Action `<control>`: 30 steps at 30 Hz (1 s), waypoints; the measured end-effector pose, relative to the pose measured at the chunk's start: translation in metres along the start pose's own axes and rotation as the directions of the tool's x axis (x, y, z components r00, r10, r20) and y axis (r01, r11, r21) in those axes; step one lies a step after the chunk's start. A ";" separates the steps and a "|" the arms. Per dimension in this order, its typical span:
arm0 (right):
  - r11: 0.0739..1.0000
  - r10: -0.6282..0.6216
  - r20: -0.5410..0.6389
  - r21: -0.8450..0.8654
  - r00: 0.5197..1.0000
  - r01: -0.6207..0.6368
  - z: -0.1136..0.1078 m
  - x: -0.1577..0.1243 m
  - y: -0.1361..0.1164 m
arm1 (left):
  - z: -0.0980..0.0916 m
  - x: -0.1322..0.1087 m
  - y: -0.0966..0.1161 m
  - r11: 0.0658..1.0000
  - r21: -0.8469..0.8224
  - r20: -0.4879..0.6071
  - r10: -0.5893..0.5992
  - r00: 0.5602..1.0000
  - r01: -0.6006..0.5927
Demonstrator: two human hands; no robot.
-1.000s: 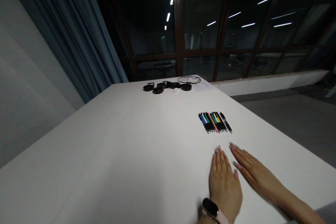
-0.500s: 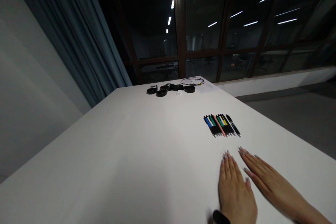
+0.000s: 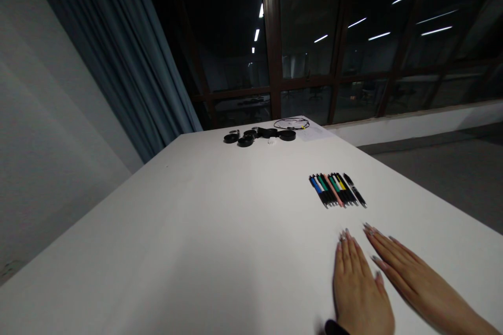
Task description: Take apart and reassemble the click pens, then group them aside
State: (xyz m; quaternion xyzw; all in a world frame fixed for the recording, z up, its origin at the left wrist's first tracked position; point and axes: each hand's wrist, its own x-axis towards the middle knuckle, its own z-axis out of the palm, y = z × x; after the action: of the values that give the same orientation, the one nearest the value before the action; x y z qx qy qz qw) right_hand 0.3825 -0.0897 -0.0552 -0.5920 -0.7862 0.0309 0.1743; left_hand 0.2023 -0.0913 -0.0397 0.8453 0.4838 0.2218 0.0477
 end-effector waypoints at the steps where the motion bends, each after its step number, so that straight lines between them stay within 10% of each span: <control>1: 1.000 0.000 0.008 -0.005 1.000 0.000 0.000 0.000 0.000 | 0.000 0.000 0.000 1.000 0.002 -0.003 0.004 1.000 -0.004; 19: 1.000 -0.007 0.021 -0.004 1.000 0.007 -0.009 0.002 -0.006 | -0.008 -0.002 -0.001 0.999 -0.003 0.040 0.037 0.999 -0.037; 25: 0.946 0.129 0.020 0.296 0.991 -0.129 -0.018 0.004 -0.005 | -0.011 0.008 -0.008 0.974 -0.219 0.098 -0.036 0.995 0.057; 27: 0.811 0.286 0.017 0.529 0.958 -0.252 -0.030 0.012 0.004 | -0.019 0.026 -0.020 0.842 -0.457 0.195 -0.218 0.956 0.285; 30: 0.555 0.430 0.044 0.774 0.902 -0.303 -0.049 0.038 0.027 | -0.033 0.062 -0.048 0.373 -0.766 0.344 -0.450 0.824 0.524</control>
State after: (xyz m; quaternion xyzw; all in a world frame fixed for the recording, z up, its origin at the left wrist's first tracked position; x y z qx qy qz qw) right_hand 0.4135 -0.0532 -0.0073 -0.6127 -0.5413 0.3515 0.4562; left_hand 0.1771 -0.0181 -0.0043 0.5430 0.5417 0.3674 0.5261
